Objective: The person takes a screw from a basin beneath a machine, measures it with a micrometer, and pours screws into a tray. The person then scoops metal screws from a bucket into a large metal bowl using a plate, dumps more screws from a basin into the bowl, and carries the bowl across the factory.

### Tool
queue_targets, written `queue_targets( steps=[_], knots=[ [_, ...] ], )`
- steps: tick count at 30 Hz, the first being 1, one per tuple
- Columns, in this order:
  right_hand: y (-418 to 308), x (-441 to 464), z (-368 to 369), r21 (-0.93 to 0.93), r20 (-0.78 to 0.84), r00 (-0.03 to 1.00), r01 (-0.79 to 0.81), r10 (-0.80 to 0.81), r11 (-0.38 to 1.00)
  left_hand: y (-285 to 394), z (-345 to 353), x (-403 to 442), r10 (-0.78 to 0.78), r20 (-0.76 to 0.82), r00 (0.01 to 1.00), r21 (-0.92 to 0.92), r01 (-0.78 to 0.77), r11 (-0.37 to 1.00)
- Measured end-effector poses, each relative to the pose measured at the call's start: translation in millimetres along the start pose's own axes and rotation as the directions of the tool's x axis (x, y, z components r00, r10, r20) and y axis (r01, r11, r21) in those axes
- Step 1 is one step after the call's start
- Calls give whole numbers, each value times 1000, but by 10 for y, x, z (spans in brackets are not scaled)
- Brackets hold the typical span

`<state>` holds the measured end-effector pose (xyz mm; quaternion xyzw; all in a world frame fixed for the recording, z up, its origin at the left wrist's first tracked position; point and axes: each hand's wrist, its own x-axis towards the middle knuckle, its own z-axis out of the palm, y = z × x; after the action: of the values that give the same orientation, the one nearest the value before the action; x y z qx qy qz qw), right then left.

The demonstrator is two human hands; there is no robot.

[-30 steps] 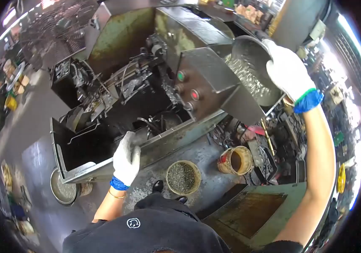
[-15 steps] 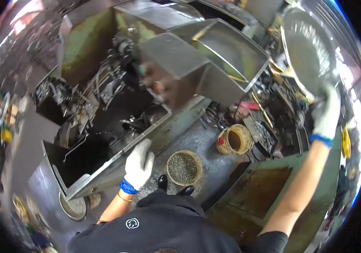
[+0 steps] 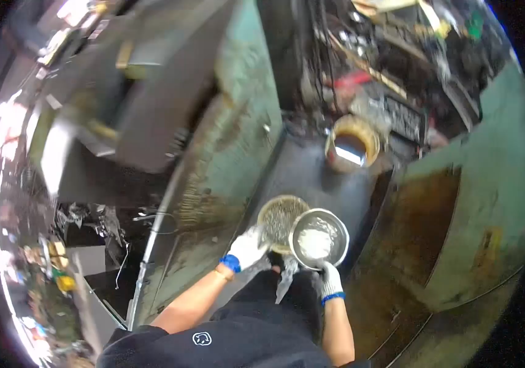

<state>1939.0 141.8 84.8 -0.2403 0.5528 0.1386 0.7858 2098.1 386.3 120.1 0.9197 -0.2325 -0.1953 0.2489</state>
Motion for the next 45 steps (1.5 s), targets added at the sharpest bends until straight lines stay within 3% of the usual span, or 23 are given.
queue_targets(
  steps=[2,4,5,6,7,8,9,13,16,18,19,20,22,23,25,27,33,35,37,39,41,43,45],
  knots=[
    [221,347,-153,-83,-63,988,132,-138,988,-80,311,159,18,134,991,55,-26,998],
    [222,561,-233,-435,17,988,148,-156,888,-117,598,414,36,255,966,90,-61,994],
    [437,849,-370,-573,-30,944,255,-330,779,-163,737,540,52,301,952,83,-80,993],
    [542,1084,-483,-771,42,896,311,-443,555,-197,880,632,92,269,959,90,-120,989],
    [330,964,-250,-788,-6,938,210,-347,579,-240,1048,738,130,224,966,94,-154,984],
    [394,1085,-279,-908,107,852,294,-513,300,-320,1218,810,158,240,958,79,-182,980],
    [422,1278,-288,-877,216,775,422,-594,231,-448,1399,945,187,240,953,68,-209,975],
    [405,2095,-160,-944,325,813,305,-483,-123,-994,2013,1344,301,341,891,58,-339,939],
    [335,2747,17,-889,450,780,346,-434,-300,-1410,2430,1675,401,396,826,62,-459,886],
    [389,3367,48,-835,548,642,390,-535,-388,-1689,2660,1919,472,307,826,120,-526,842],
    [391,3636,59,-793,600,575,333,-556,-510,-1816,2761,2039,551,216,806,179,-587,789],
    [300,3787,156,-794,597,589,340,-545,-504,-1853,2789,2165,476,272,836,236,-538,809],
    [194,4140,162,-729,685,468,420,-559,-541,-1971,2905,2276,393,326,860,292,-487,823],
    [234,4294,162,-690,723,397,449,-565,-568,-2089,2955,2284,458,254,852,270,-517,812],
    [400,4449,132,-700,713,400,462,-575,-545,-2271,3101,2243,512,184,839,245,-544,803],
    [506,4477,72,-805,592,625,434,-508,-403,-2344,3247,2142,448,124,885,201,-465,862],
    [315,4602,76,-803,586,727,461,-358,-379,-2565,3363,2288,288,292,912,-29,-292,956],
    [268,4585,109,-818,537,813,436,-227,-375,-2576,3350,2316,160,510,845,-37,-164,986],
    [266,4540,102,-830,508,847,434,-156,-350,-2492,3309,2330,182,503,845,-66,-173,983],
    [243,4514,69,-861,425,905,397,-20,-319,-2388,3267,2330,-43,752,657,23,40,999],
    [251,4525,22,-845,437,899,419,24,-331,-2390,3277,2319,-45,776,629,-2,74,997],
    [174,4499,41,-875,367,919,394,143,-280,-2449,3330,2354,-64,876,479,-9,147,989],
    [202,4553,-42,-866,408,903,429,133,-257,-2553,3409,2298,-6,853,522,-48,90,995]
  ],
)
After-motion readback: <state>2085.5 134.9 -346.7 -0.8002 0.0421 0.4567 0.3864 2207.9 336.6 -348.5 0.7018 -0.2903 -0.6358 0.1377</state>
